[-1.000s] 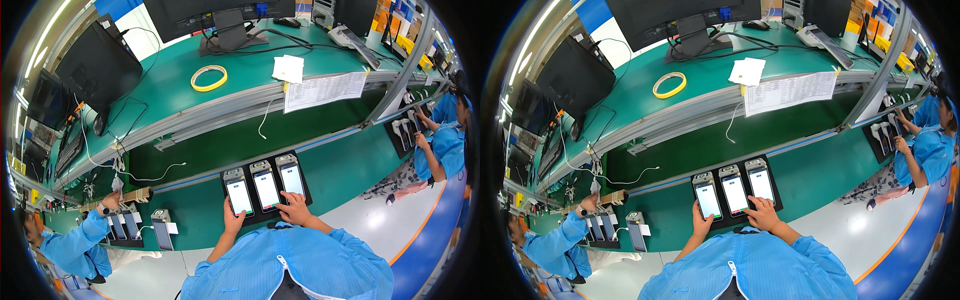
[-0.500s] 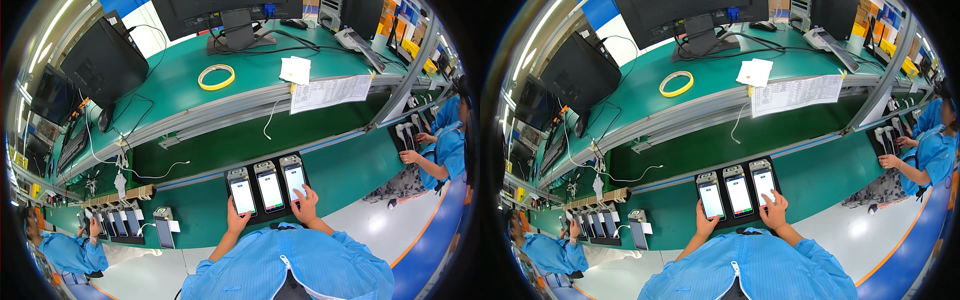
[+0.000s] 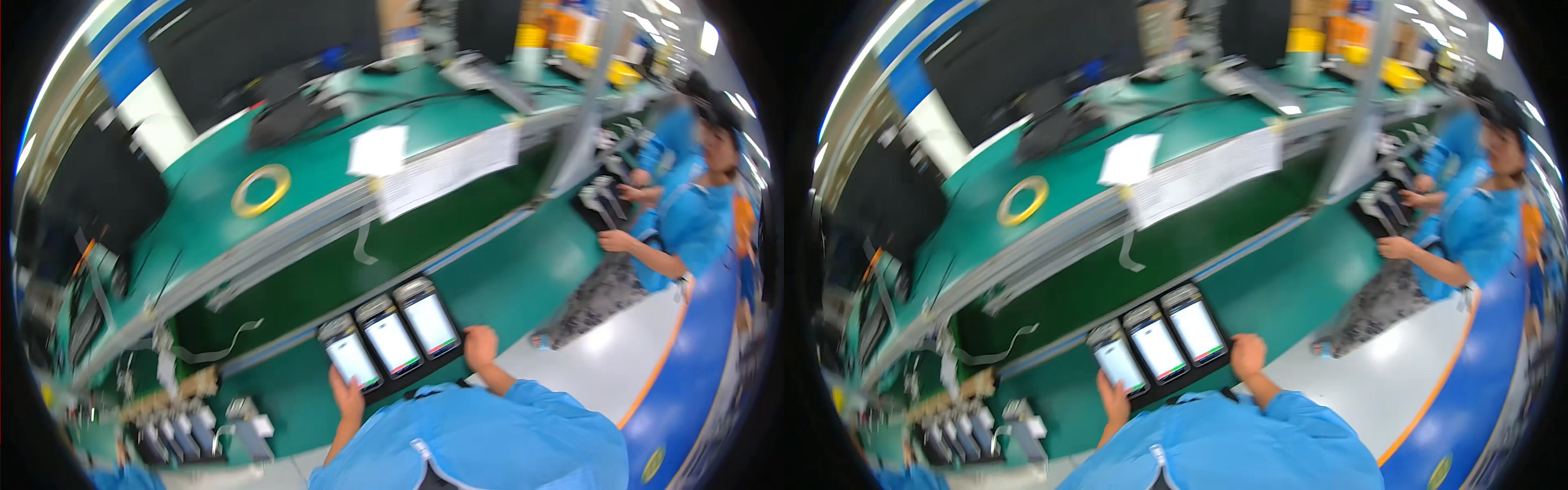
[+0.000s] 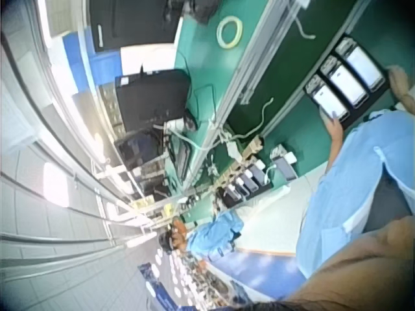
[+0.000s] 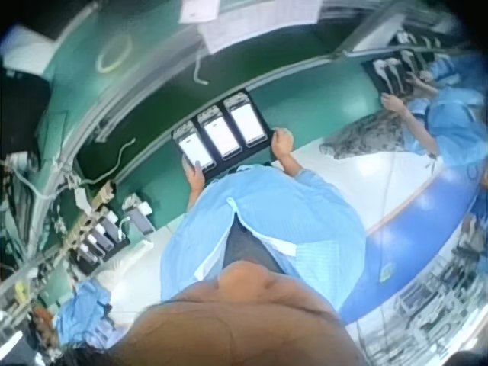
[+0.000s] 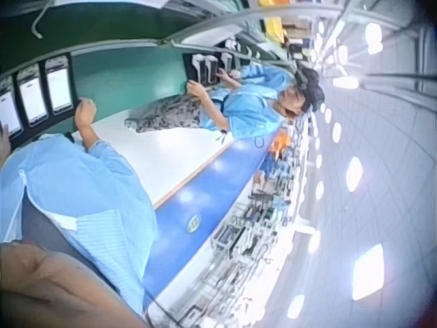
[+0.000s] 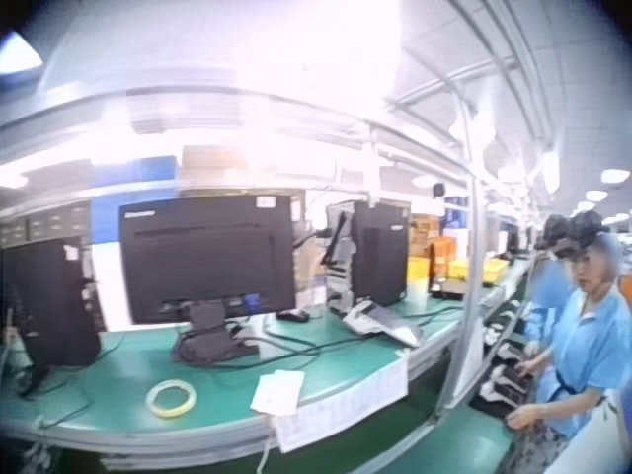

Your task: The person interacts with and tests multiple industrial handheld electronics terminals on a production line by hand.

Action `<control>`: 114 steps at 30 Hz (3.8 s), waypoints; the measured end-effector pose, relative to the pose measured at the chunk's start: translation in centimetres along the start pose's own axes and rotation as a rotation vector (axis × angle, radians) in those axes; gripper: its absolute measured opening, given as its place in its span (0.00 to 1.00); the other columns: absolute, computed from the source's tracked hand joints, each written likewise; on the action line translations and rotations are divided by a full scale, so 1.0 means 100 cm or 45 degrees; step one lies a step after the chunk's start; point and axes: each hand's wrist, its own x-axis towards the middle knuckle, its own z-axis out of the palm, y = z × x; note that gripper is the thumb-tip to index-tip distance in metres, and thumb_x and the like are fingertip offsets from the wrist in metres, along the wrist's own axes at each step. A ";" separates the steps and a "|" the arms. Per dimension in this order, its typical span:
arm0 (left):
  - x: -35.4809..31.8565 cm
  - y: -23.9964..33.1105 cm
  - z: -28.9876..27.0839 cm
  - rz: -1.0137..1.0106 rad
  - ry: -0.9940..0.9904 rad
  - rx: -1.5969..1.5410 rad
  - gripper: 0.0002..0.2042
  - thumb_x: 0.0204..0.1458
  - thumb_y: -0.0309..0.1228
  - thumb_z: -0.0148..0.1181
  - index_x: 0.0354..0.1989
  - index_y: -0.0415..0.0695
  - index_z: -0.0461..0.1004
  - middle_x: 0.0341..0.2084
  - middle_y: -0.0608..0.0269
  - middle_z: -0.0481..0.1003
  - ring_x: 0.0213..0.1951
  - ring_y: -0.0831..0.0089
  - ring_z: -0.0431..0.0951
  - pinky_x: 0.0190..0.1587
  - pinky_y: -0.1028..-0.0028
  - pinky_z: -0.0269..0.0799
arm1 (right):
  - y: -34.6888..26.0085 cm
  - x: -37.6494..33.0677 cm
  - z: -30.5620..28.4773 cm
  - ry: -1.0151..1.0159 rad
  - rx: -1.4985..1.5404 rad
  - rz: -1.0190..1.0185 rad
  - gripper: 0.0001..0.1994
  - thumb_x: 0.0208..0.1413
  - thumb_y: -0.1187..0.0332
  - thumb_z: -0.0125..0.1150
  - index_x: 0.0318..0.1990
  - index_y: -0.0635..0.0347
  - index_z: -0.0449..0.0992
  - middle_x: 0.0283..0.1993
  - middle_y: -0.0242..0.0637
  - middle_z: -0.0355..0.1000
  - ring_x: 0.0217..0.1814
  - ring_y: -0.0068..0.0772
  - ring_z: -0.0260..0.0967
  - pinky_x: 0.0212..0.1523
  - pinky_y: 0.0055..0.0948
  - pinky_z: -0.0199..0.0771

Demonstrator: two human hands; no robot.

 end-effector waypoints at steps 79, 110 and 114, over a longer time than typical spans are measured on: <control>0.028 -0.072 0.018 -0.183 1.045 1.615 0.18 0.56 0.44 0.50 0.43 0.41 0.76 0.43 0.46 0.74 0.43 0.47 0.73 0.48 0.53 0.66 | 0.142 0.246 -0.128 0.222 0.964 0.665 0.19 0.52 0.72 0.56 0.52 0.62 0.68 0.22 0.37 0.69 0.23 0.27 0.67 0.26 0.30 0.67; -0.087 -0.153 -0.063 -0.115 1.361 1.835 0.18 0.55 0.45 0.50 0.43 0.44 0.76 0.46 0.49 0.73 0.46 0.49 0.73 0.49 0.51 0.65 | 0.118 0.102 -0.079 -0.223 0.153 -0.326 0.05 0.46 0.68 0.55 0.31 0.54 0.72 0.28 0.37 0.72 0.31 0.42 0.72 0.32 0.41 0.73; -0.115 -0.140 -0.066 -0.148 1.429 1.903 0.18 0.55 0.45 0.50 0.43 0.44 0.76 0.47 0.49 0.73 0.46 0.49 0.72 0.49 0.51 0.65 | 0.106 0.107 -0.078 -0.218 0.151 -0.368 0.04 0.46 0.68 0.56 0.31 0.53 0.72 0.28 0.36 0.71 0.31 0.41 0.72 0.32 0.41 0.72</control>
